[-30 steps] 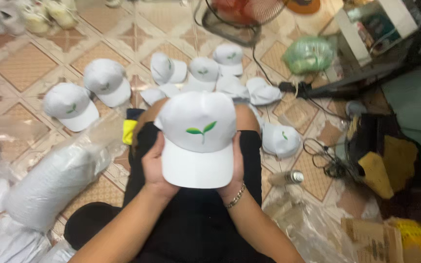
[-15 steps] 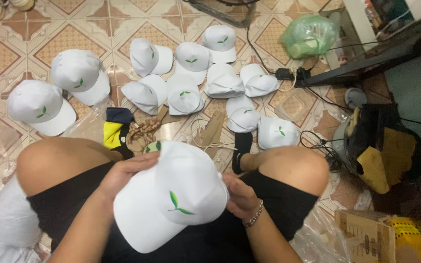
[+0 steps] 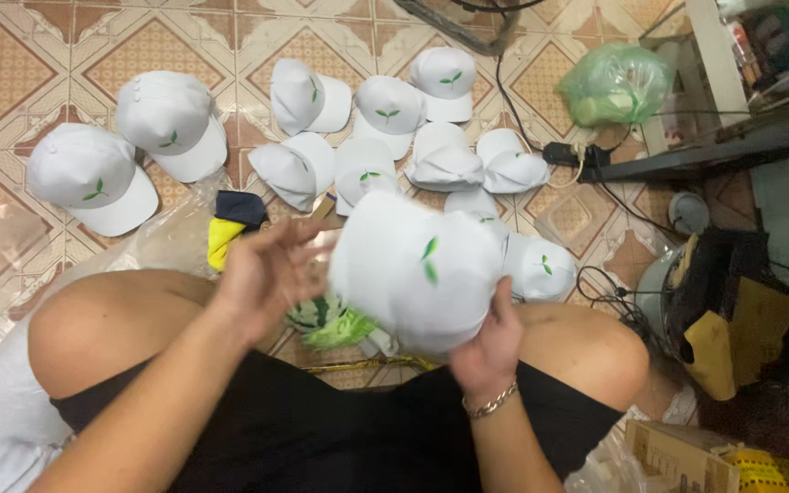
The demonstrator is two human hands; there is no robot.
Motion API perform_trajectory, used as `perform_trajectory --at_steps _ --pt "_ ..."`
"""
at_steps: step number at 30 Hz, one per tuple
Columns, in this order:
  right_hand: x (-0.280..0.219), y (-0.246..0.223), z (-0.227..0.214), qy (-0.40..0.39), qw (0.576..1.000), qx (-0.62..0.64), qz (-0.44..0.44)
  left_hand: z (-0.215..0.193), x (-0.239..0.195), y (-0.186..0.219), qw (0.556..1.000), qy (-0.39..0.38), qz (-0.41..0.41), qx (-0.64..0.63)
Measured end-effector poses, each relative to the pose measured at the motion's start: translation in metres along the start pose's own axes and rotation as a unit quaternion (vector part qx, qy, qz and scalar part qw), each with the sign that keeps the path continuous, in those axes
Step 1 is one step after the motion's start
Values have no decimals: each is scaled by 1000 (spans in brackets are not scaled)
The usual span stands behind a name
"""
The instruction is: The person sits on the floor and processes white baseball caps. They stuff each cap with a watermelon-patterned cloth, spray the interior with an aerosol can, and then use a hair dryer to heat the cap. The person handles the caps one at a time, inspecting the logo and interior before moving to the next.
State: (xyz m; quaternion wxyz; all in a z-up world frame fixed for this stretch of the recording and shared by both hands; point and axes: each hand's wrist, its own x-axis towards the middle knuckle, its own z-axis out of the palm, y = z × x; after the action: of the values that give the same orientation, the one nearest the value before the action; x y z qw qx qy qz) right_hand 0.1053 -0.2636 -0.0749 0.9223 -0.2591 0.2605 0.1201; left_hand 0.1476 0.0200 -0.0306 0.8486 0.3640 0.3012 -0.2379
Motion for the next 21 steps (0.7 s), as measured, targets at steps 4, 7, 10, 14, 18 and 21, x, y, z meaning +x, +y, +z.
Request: perform_trajectory --at_steps 4,7,10,14,18,21 --pt "49 -18 15 -4 994 -52 -98 -19 23 57 981 37 190 14" --pt "87 -37 10 -28 985 -63 -159 -32 56 87 944 36 322 66" --pt "115 -49 -8 -51 979 -37 -195 -39 76 85 961 139 235 -40" --pt "136 -37 -33 -5 970 -85 -226 -33 73 72 969 158 159 -105" --pt "174 8 -37 -5 975 -114 -188 -23 47 70 959 134 232 -93" --pt "229 59 -16 -13 994 -72 -80 -20 33 74 937 151 293 -115"
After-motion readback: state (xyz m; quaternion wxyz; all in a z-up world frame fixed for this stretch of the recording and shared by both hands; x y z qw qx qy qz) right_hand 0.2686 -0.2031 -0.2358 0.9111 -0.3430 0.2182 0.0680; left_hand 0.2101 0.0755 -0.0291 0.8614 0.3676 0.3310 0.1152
